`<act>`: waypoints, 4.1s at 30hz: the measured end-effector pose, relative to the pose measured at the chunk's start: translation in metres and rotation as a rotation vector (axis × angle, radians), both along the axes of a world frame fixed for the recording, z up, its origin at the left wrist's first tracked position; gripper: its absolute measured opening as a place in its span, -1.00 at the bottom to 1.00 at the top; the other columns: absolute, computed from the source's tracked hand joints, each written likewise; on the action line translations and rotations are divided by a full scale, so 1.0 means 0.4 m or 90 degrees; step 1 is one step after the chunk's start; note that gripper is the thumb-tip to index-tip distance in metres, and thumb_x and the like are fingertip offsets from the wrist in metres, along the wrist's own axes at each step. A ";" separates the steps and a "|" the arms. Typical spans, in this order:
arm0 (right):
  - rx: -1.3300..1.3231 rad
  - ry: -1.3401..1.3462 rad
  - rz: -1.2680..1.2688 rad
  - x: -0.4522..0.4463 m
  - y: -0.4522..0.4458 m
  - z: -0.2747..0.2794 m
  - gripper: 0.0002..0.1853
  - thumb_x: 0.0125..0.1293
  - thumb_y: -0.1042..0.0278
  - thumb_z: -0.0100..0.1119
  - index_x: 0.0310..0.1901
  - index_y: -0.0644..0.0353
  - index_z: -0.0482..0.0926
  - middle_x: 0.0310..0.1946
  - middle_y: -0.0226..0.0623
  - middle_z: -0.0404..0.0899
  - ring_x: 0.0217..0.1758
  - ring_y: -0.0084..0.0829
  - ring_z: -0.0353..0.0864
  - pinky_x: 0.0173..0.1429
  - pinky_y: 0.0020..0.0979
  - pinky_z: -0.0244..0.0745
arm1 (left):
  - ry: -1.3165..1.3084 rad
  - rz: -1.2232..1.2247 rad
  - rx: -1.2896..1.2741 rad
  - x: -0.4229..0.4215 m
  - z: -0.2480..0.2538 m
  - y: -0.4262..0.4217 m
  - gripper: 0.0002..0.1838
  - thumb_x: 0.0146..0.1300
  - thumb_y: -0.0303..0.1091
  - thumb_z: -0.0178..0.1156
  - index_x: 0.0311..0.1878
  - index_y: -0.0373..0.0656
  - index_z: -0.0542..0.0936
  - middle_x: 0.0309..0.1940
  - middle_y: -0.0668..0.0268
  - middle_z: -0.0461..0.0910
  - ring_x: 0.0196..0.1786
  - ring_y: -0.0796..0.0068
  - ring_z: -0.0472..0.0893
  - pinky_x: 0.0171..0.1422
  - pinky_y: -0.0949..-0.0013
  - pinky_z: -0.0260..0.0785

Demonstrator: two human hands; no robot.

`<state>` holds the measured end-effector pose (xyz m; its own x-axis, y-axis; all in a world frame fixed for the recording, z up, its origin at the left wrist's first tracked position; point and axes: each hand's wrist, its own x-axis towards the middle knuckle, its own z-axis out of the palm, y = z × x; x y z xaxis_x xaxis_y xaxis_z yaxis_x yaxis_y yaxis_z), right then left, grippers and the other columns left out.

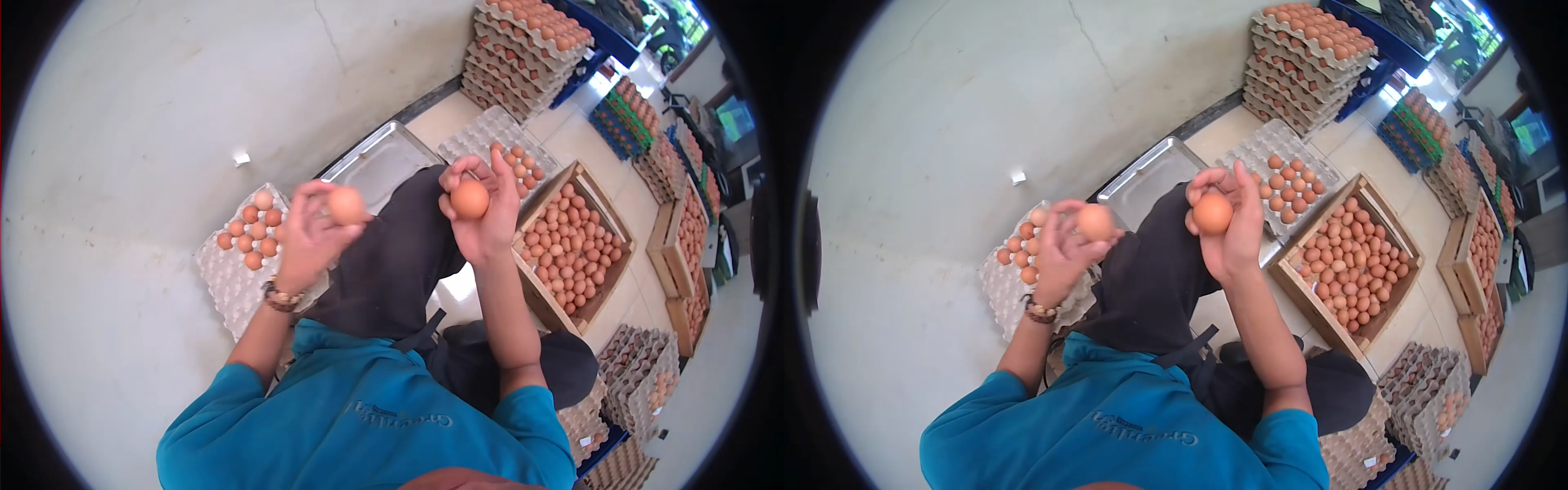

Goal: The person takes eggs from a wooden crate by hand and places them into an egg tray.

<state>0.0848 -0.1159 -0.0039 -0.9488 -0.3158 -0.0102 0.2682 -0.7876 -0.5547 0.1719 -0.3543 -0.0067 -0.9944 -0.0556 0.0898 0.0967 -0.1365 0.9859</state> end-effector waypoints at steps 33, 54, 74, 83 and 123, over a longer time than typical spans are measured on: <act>0.090 -0.162 -0.189 -0.258 0.306 -0.579 -0.74 0.41 0.30 0.23 0.06 0.17 0.54 -0.10 -0.35 0.63 -0.05 -0.48 0.59 0.00 -0.47 0.52 | -0.129 0.473 -0.608 0.281 -0.367 -0.621 -0.64 0.26 -0.40 0.37 0.13 -0.17 0.63 0.07 0.26 0.62 -0.06 0.45 0.66 0.04 0.40 0.57; 1.147 0.127 -0.436 -0.459 0.268 -0.700 -0.53 0.05 0.29 0.44 0.00 0.13 0.50 -0.08 -0.08 0.60 0.02 -0.15 0.58 0.04 -0.13 0.52 | 0.105 0.273 -0.606 0.051 -0.297 -0.176 -0.57 0.26 -0.61 0.19 0.22 -0.32 0.44 0.07 0.15 0.46 0.00 0.30 0.48 0.14 0.28 0.39; 1.308 -0.239 -0.200 -0.113 0.856 -0.854 -0.72 0.13 0.23 0.23 -0.19 0.22 0.67 -0.24 -0.01 0.67 -0.11 -0.14 0.66 0.02 -0.20 0.57 | 0.117 0.202 -0.455 -0.033 -0.307 -0.083 -0.59 0.33 -0.62 0.10 0.25 -0.36 0.40 -0.27 0.32 0.47 -0.25 0.50 0.45 -0.01 0.40 0.33; 1.437 -0.383 0.119 -0.004 0.734 -0.820 -0.54 -0.20 0.11 0.49 -0.19 0.04 0.67 -0.08 -0.14 0.69 0.05 -0.17 0.70 0.09 -0.18 0.64 | 0.115 0.209 -0.459 -0.013 -0.274 -0.054 -0.61 0.31 -0.62 0.11 0.22 -0.38 0.43 -0.18 0.22 0.54 -0.20 0.47 0.50 0.01 0.37 0.38; 1.285 -0.523 -0.241 -0.139 0.960 -0.806 -0.35 0.09 -0.08 0.41 0.18 0.04 0.50 -0.03 -0.15 0.69 0.10 -0.16 0.67 0.09 -0.10 0.57 | 0.366 -0.390 -0.492 -0.515 -0.036 0.815 -0.72 0.19 -0.53 0.18 -0.02 -0.14 0.64 -0.23 0.28 0.62 -0.32 0.36 0.66 -0.19 0.30 0.49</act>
